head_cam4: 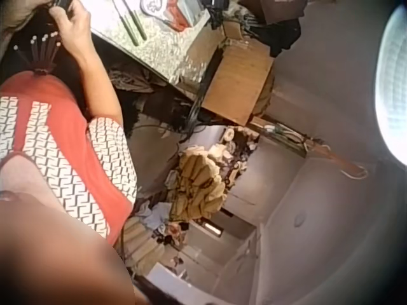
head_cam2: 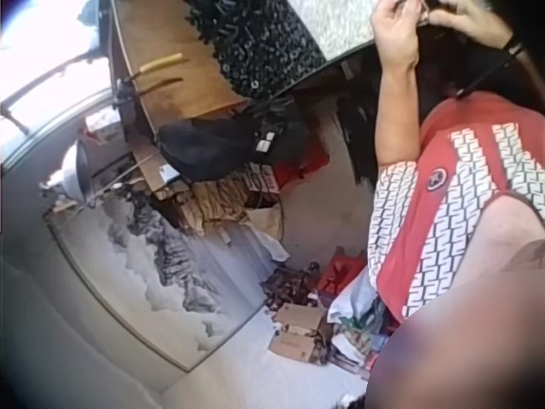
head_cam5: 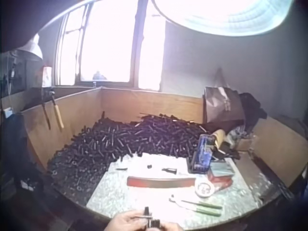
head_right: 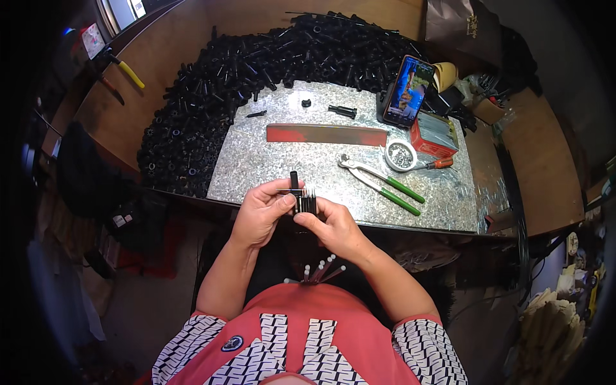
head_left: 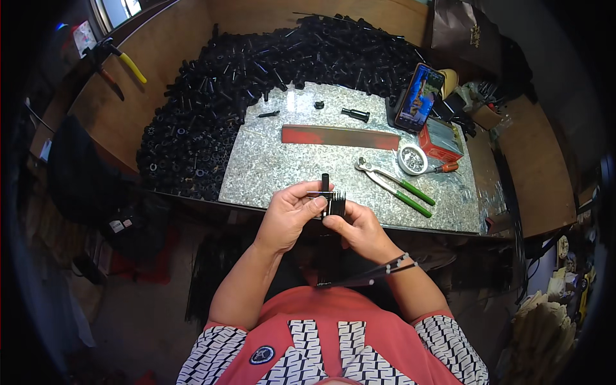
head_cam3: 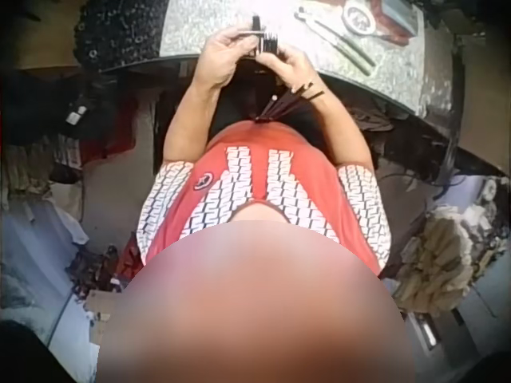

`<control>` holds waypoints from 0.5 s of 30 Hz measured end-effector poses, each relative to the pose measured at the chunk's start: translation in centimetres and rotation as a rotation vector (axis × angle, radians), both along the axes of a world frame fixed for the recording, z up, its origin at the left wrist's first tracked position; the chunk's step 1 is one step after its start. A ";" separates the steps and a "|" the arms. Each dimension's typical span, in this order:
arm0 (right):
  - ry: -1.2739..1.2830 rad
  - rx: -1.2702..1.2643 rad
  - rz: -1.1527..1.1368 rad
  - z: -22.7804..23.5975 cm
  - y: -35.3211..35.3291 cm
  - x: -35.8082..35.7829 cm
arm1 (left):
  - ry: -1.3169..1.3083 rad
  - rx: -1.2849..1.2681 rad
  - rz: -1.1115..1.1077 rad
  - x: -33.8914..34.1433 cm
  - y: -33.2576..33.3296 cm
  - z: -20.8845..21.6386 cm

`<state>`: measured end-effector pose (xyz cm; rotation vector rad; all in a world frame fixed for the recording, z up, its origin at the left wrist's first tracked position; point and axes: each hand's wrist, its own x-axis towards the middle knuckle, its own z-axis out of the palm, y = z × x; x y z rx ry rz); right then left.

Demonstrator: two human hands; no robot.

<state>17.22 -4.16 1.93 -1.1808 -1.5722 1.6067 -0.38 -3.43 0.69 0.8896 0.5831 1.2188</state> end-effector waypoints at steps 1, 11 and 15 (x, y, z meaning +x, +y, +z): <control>0.013 -0.026 0.024 -0.2 0.1 0.2 | -0.006 0.005 -0.022 -0.1 0.0 0.0; 0.198 -0.130 0.082 -1.0 0.7 1.0 | -0.093 -0.026 -0.177 -0.3 -0.3 0.2; 0.196 -0.174 0.121 -1.6 1.1 1.4 | -0.252 -0.158 -0.081 0.9 -1.1 -0.6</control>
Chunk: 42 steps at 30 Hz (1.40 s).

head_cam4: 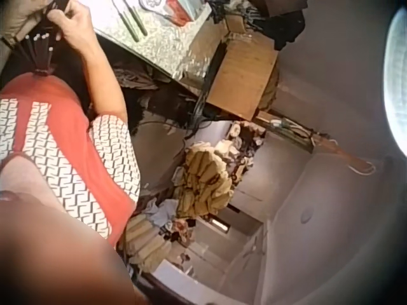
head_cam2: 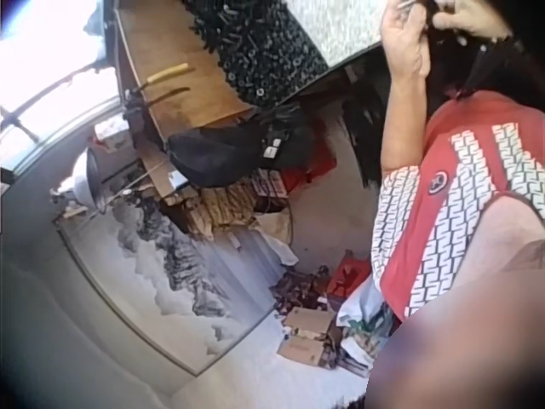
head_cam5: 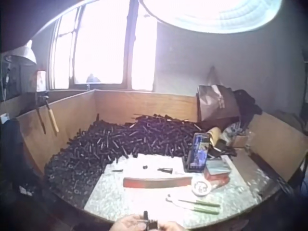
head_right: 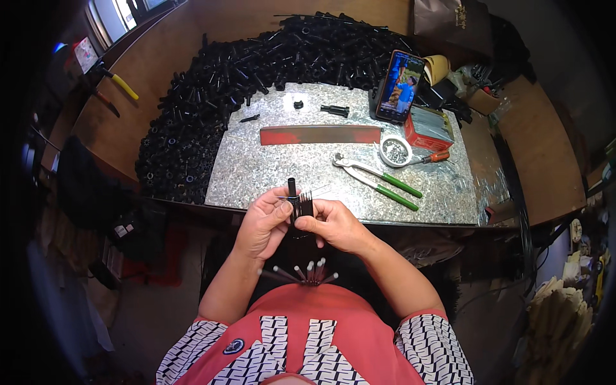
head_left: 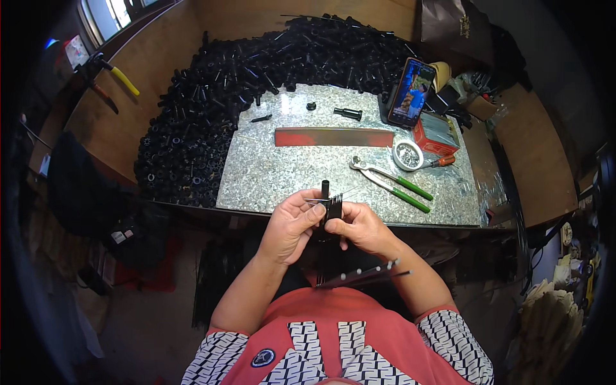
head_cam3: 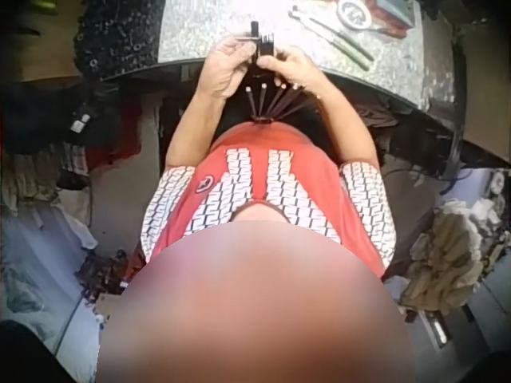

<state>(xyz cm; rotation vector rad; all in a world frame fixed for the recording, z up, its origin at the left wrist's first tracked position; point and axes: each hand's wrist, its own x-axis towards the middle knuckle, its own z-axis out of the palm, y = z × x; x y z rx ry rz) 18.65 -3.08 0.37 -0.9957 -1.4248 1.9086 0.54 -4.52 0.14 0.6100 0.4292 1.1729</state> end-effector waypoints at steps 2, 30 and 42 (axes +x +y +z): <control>0.000 0.001 -0.006 0.1 -0.1 -0.4 | 0.023 -0.012 0.055 0.3 -0.6 0.0; 0.029 0.038 0.058 -0.3 1.2 -0.3 | 0.103 -0.025 0.243 2.4 -1.6 0.2; -0.368 0.445 0.017 2.4 -0.2 -1.4 | 0.200 0.004 0.289 2.7 -1.0 0.0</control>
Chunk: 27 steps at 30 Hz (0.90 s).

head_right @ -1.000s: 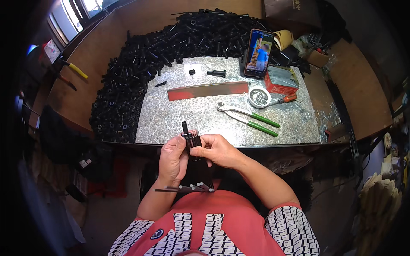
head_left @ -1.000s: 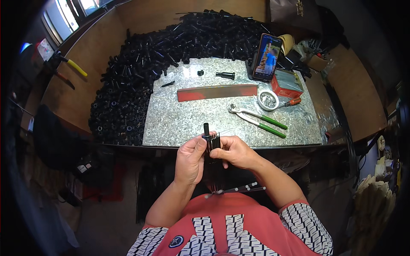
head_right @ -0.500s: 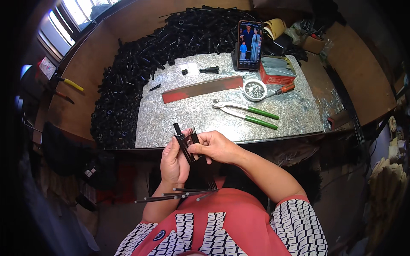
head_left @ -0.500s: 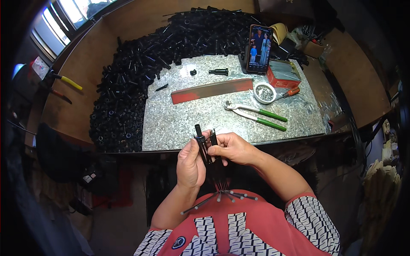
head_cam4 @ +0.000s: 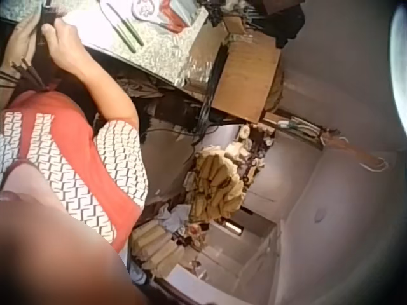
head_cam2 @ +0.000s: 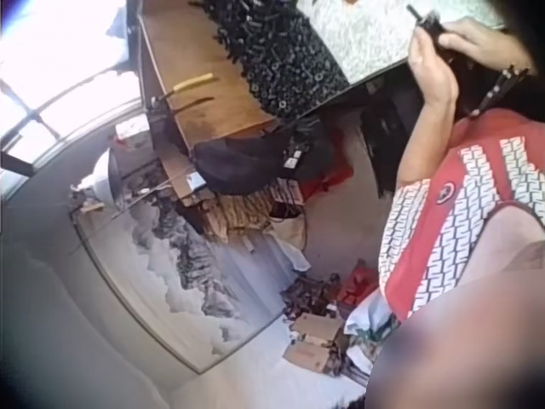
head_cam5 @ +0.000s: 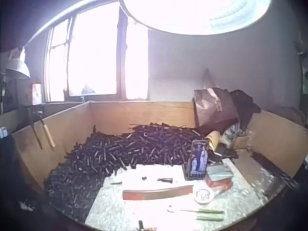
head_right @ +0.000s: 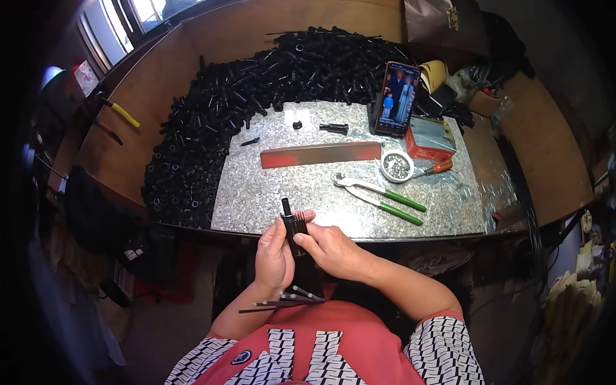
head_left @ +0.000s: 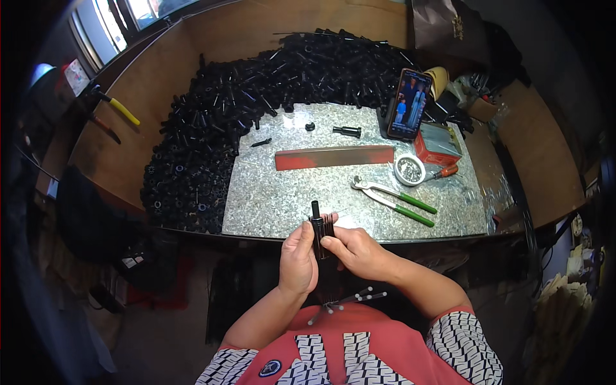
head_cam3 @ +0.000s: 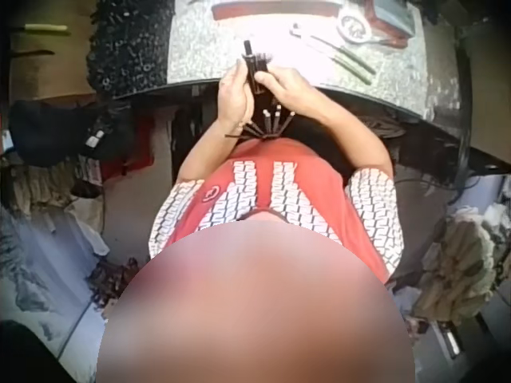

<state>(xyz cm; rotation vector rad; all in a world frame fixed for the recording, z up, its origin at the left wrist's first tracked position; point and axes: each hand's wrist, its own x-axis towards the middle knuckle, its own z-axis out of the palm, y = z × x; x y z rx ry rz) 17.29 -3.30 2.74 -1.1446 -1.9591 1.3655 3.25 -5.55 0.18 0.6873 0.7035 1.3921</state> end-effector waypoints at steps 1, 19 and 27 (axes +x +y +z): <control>-0.007 0.005 0.007 0.3 0.1 0.0 | -0.007 0.005 0.007 -0.1 0.1 -0.1; -0.763 0.908 -0.150 0.8 20.3 3.5 | -0.105 -0.014 -0.192 -0.6 0.9 -0.1; -0.749 0.864 -0.158 1.3 19.5 1.8 | -0.092 -0.014 -0.172 -0.5 0.5 0.0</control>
